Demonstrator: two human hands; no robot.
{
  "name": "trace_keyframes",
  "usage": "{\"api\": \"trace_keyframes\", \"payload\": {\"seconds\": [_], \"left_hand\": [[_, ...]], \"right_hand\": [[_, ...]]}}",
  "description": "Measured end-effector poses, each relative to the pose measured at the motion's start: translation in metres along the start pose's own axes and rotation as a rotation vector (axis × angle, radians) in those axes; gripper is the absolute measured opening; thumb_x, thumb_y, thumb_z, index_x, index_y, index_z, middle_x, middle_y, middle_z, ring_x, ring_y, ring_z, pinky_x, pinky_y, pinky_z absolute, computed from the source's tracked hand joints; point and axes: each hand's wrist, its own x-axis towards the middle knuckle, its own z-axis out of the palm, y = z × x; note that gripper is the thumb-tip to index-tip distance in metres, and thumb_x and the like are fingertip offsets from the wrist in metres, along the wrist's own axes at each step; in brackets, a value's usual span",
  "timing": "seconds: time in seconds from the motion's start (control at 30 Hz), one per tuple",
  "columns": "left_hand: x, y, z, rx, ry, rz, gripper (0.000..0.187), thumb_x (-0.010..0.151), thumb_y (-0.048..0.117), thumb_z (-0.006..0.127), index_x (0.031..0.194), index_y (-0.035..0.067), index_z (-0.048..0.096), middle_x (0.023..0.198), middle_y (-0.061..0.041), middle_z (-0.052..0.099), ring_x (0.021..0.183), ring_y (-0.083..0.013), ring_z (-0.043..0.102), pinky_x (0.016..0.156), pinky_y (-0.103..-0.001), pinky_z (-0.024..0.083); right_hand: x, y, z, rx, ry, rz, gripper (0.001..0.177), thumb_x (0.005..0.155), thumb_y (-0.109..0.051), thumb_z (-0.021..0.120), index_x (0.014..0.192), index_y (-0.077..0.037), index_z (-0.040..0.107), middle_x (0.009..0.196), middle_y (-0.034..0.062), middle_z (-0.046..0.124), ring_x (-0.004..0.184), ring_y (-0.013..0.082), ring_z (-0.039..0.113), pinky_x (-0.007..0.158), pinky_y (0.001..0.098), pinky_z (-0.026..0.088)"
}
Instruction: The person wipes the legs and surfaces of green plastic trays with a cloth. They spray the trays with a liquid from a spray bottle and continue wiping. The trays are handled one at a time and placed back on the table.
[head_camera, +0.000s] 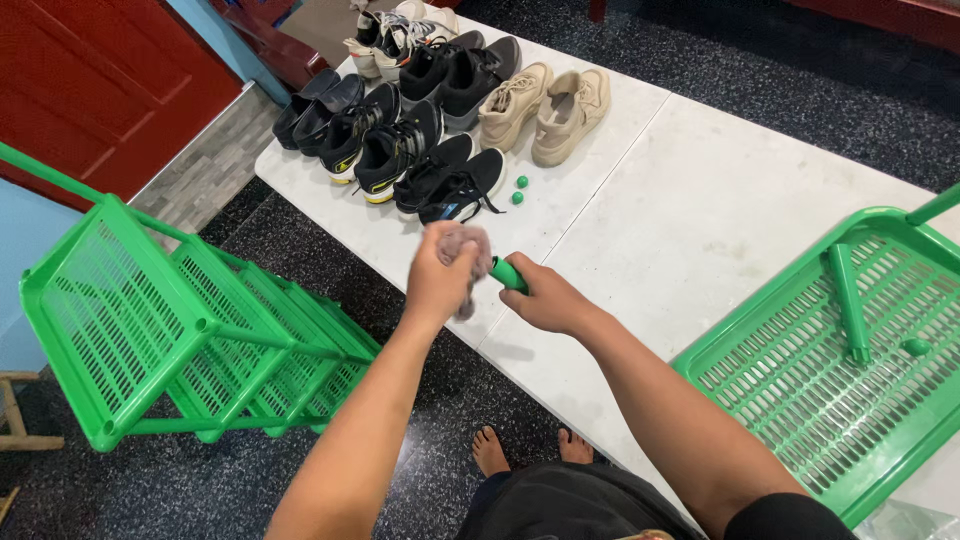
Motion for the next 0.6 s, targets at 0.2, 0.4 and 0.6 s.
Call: {"api": "trace_keyframes", "payload": {"seconds": [0.2,0.4,0.6], "left_hand": [[-0.018,0.013,0.001,0.28,-0.117,0.316,0.026,0.085,0.013,0.08,0.107,0.002,0.07,0.102,-0.011,0.068,0.079,-0.0178,0.069,0.069,-0.03,0.057],[-0.025,0.004,0.006,0.107,-0.203,0.131,0.034,0.088,0.017,0.071,0.121,0.008,0.068,0.116,-0.01,0.064,0.078,-0.0244,0.074,0.071,-0.034,0.061],[-0.022,-0.011,0.011,0.254,-0.097,0.443,0.04,0.088,0.018,0.076,0.124,0.003,0.069,0.115,-0.017,0.071,0.095,-0.0299,0.073,0.082,-0.038,0.058]], "right_hand": [[0.001,-0.008,0.0,-0.082,0.066,-0.035,0.029,0.089,-0.02,0.07,0.11,-0.007,0.053,0.092,0.0182,0.069,0.087,0.0352,0.067,0.077,0.0433,0.051],[-0.002,-0.006,-0.003,-0.082,0.049,0.057,0.032,0.09,-0.021,0.07,0.114,-0.007,0.056,0.096,0.0191,0.071,0.09,0.0369,0.068,0.08,0.0444,0.052],[0.001,-0.004,0.012,-0.066,0.084,-0.034,0.034,0.091,-0.027,0.073,0.116,-0.006,0.062,0.104,0.0174,0.074,0.096,0.0342,0.071,0.083,0.0422,0.054]]}}
